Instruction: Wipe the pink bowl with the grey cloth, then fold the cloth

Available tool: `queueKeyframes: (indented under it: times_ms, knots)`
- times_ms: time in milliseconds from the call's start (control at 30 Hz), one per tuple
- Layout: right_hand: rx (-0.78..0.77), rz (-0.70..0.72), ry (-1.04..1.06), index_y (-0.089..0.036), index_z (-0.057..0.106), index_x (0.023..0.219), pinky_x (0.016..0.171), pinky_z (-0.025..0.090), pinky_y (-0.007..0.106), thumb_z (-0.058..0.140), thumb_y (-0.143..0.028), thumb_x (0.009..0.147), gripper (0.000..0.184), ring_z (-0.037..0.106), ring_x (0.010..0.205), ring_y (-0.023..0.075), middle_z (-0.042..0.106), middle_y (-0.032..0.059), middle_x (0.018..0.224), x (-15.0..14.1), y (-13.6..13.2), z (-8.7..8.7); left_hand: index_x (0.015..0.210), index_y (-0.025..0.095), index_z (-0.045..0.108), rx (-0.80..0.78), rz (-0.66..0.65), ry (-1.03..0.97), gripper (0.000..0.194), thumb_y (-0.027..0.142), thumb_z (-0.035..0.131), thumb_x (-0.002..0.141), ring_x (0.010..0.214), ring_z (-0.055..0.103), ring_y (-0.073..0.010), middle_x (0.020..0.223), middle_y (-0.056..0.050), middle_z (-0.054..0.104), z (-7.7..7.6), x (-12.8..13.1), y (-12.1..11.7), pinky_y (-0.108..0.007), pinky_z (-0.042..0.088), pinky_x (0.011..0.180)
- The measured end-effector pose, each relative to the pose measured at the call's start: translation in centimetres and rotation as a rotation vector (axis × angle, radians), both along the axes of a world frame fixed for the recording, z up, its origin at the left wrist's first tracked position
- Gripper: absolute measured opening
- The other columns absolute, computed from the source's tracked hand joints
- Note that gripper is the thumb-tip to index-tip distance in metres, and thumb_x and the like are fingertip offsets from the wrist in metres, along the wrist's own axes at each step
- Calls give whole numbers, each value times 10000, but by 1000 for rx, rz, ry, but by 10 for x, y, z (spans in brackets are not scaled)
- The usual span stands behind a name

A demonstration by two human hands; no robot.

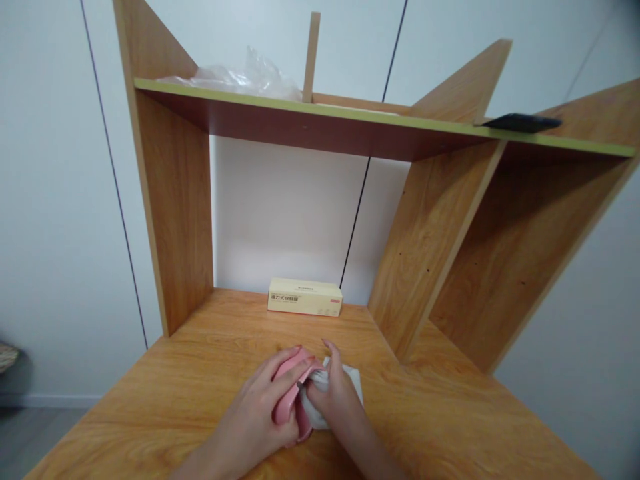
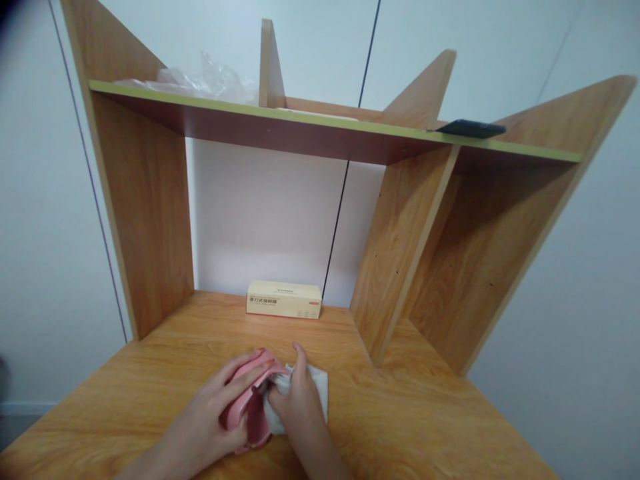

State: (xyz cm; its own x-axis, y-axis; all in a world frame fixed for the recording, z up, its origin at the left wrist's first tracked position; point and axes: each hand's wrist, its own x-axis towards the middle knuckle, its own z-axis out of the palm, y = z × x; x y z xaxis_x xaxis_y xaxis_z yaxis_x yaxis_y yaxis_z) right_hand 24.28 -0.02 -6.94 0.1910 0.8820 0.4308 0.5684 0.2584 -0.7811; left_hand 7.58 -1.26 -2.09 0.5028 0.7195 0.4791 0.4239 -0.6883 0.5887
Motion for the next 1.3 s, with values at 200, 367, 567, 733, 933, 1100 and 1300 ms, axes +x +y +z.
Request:
queueKeyframes:
  times_ms: [200, 367, 567, 733, 933, 1100, 1300]
  knots:
    - [-88, 66, 48, -145, 288, 1296, 624, 464, 265, 494, -205, 707, 628, 614, 690, 180, 642, 37, 801, -2, -4, 7, 1257, 335, 448, 24, -16, 1, 702, 93, 545, 605, 1197, 407, -231, 1333, -3, 418, -2, 1, 2, -345, 338, 1008]
    - [-63, 76, 75, -126, 160, 1360, 535, 444, 233, 429, -176, 710, 706, 577, 577, 156, 597, -17, 678, 1, -8, 3, 1294, 300, 400, -37, -17, -125, 613, 180, 547, 711, 1246, 332, -258, 1372, -45, 355, -10, -1, 3, -406, 288, 1026]
    - [-32, -20, 135, -177, 97, 1385, 649, 488, 269, 439, -231, 755, 719, 612, 720, 177, 630, 27, 851, 6, -7, 0, 1372, 223, 212, -257, 26, -422, 898, 319, 708, 629, 1251, 303, -317, 1391, -141, 281, -29, 3, 7, -475, 260, 1020]
    - [7, -54, 276, -186, 185, 1364, 772, 475, 313, 454, -336, 768, 671, 583, 953, 211, 606, 83, 1058, 7, -6, 3, 1376, 191, 144, -372, -44, -473, 1001, 346, 741, 588, 1231, 337, -315, 1373, -168, 307, -41, 11, 3, -451, 290, 1009]
    - [-32, 93, 499, -191, 33, 1372, 696, 495, 304, 576, -290, 657, 904, 626, 762, 194, 638, 31, 880, -3, -6, 9, 1248, 188, 359, -244, 29, -343, 657, 302, 660, 675, 1062, 519, -256, 1182, -122, 535, -34, 11, -4, -357, 414, 901]
    - [-50, 9, 529, -186, -30, 1365, 546, 483, 281, 613, -286, 629, 983, 587, 560, 179, 601, -46, 644, -6, -8, 16, 1170, 199, 448, -189, 178, -265, 642, 357, 701, 602, 891, 609, -260, 1027, -94, 632, -31, 8, 0, -318, 477, 759]
    - [55, -121, 354, -173, 25, 1382, 415, 366, 212, 551, -213, 668, 888, 445, 422, 124, 400, -112, 510, 2, -13, 24, 1128, 221, 498, -158, 256, -136, 606, 379, 688, 576, 767, 644, -262, 911, -64, 677, -28, 9, -2, -297, 481, 649]
